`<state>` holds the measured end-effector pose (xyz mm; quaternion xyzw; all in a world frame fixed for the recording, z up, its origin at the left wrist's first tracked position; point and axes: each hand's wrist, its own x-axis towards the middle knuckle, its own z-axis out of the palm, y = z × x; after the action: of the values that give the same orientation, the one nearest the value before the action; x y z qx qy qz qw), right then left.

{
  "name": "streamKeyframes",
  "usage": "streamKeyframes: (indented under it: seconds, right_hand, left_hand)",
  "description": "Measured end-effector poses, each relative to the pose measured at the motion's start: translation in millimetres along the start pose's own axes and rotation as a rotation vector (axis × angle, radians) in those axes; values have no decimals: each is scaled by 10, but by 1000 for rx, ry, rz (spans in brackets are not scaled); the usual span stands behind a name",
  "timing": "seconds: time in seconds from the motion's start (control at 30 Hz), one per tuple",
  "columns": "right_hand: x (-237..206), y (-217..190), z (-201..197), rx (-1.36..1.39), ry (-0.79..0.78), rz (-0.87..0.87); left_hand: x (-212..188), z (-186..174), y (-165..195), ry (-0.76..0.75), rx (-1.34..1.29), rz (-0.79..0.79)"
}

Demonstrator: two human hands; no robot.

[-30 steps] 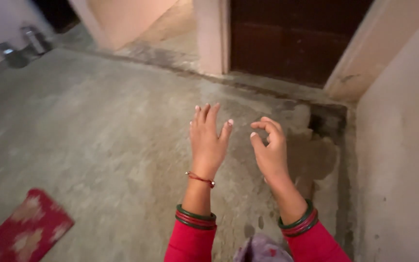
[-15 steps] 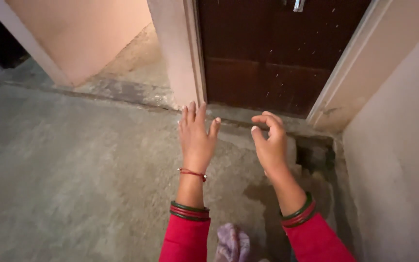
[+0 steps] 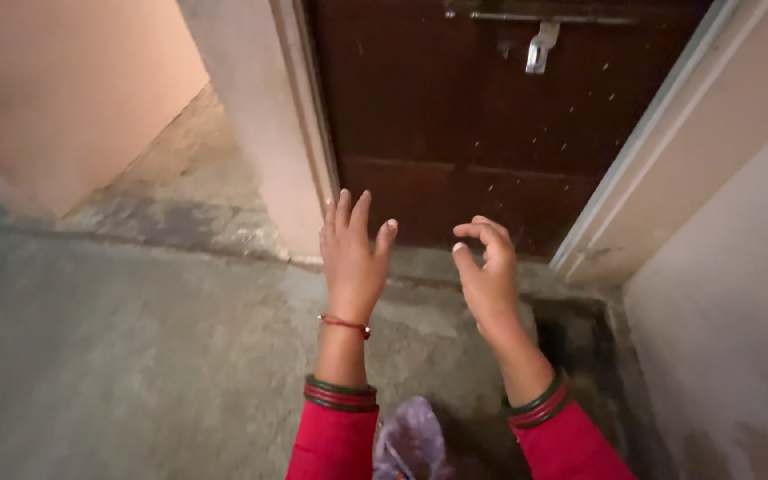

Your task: The person opens a window, then walks through a room to open a door, and finally opens another window in a different room. The actions involve unlatching and swinging open the fixtures.

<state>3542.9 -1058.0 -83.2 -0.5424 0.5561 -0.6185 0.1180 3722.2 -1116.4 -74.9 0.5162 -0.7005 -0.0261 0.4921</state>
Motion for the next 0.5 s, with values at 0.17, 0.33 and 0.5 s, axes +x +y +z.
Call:
streamKeyframes:
  seconds: [0.17, 0.33, 0.5]
  right_hand:
    - [1139, 386, 510, -77, 100, -26]
    - [1950, 742, 785, -152, 173, -38]
    - [2760, 1198, 779, -218, 182, -78]
  left_hand:
    - [1328, 602, -344, -40, -19, 68]
    - [2287, 1213, -526, -82, -19, 180]
    - [2906, 2014, -488, -152, 21, 314]
